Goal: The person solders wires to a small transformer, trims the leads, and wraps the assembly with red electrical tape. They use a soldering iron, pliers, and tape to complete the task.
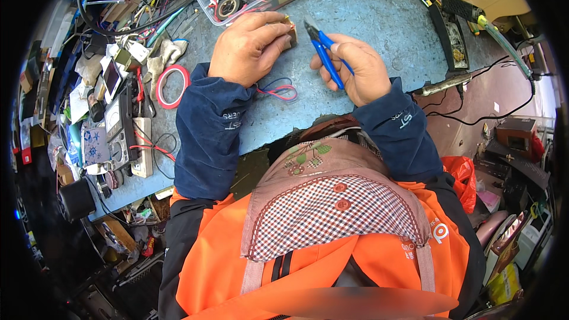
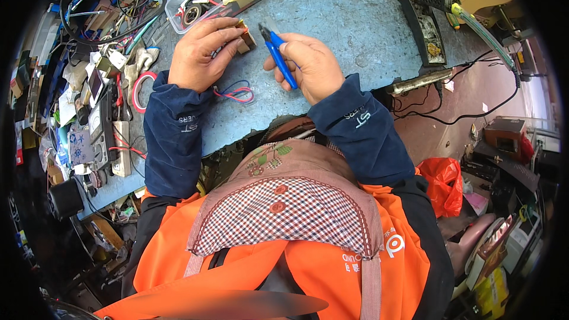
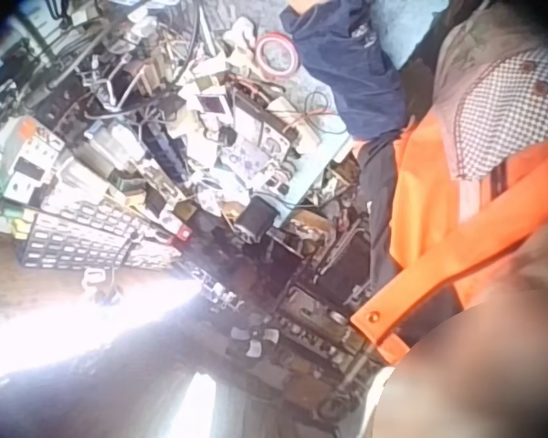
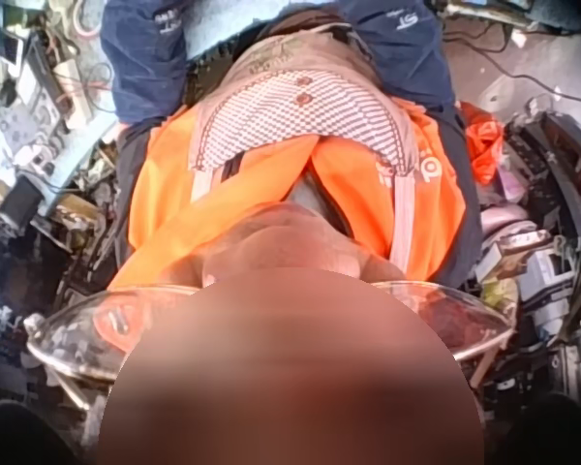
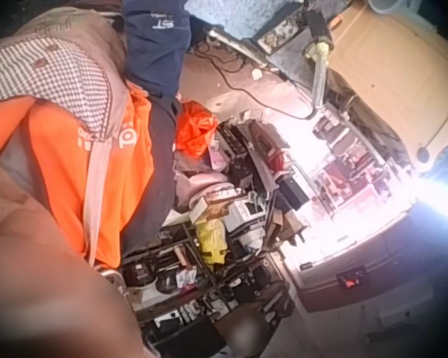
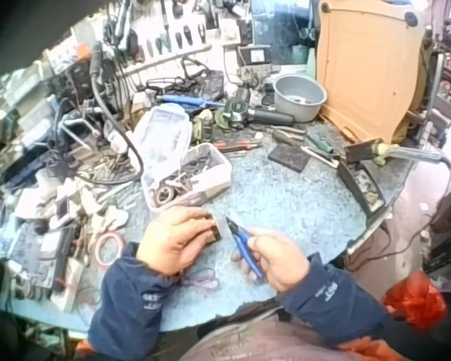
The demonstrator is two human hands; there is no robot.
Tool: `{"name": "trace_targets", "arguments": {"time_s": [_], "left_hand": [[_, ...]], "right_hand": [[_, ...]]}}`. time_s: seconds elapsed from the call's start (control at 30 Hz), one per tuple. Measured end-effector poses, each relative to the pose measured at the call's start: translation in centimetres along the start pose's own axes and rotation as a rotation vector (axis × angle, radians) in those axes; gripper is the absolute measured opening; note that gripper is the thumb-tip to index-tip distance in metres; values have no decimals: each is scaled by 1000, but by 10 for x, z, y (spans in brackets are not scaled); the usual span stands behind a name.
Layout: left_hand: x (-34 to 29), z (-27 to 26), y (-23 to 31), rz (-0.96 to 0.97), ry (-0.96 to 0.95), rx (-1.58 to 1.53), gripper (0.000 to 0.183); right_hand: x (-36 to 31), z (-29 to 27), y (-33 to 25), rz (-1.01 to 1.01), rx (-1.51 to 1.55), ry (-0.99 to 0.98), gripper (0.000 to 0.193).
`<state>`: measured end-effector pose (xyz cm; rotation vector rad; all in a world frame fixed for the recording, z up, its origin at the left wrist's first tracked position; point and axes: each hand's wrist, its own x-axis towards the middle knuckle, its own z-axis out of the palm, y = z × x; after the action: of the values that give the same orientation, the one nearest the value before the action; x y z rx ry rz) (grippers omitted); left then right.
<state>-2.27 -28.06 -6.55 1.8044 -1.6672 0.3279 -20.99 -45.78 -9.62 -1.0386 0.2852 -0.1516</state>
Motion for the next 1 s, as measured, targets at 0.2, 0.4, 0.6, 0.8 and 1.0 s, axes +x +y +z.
{"name": "trace_targets", "arguments": {"time_s": [0.2,0.4,0.6,0.8,1.0], "left_hand": [[0,-1,1,-7,-4,-13,25],[0,2,1,-37,76,-3,22],[-2,-12,-12,-163,172,-81,25],[-11,-21,-17,-541,137,-421,17],[-9,-29,-7,-511,-101,-318,18]], "right_hand": [[3,8,-7,13,-64,50,42],[3,7,-16,19,-113,47,49],[17,-25,-38,-371,-988,190,52],[35,-42,-32,-1004,-1730,543,41],[29,-3,-11,-423,-778,182,21]]}}
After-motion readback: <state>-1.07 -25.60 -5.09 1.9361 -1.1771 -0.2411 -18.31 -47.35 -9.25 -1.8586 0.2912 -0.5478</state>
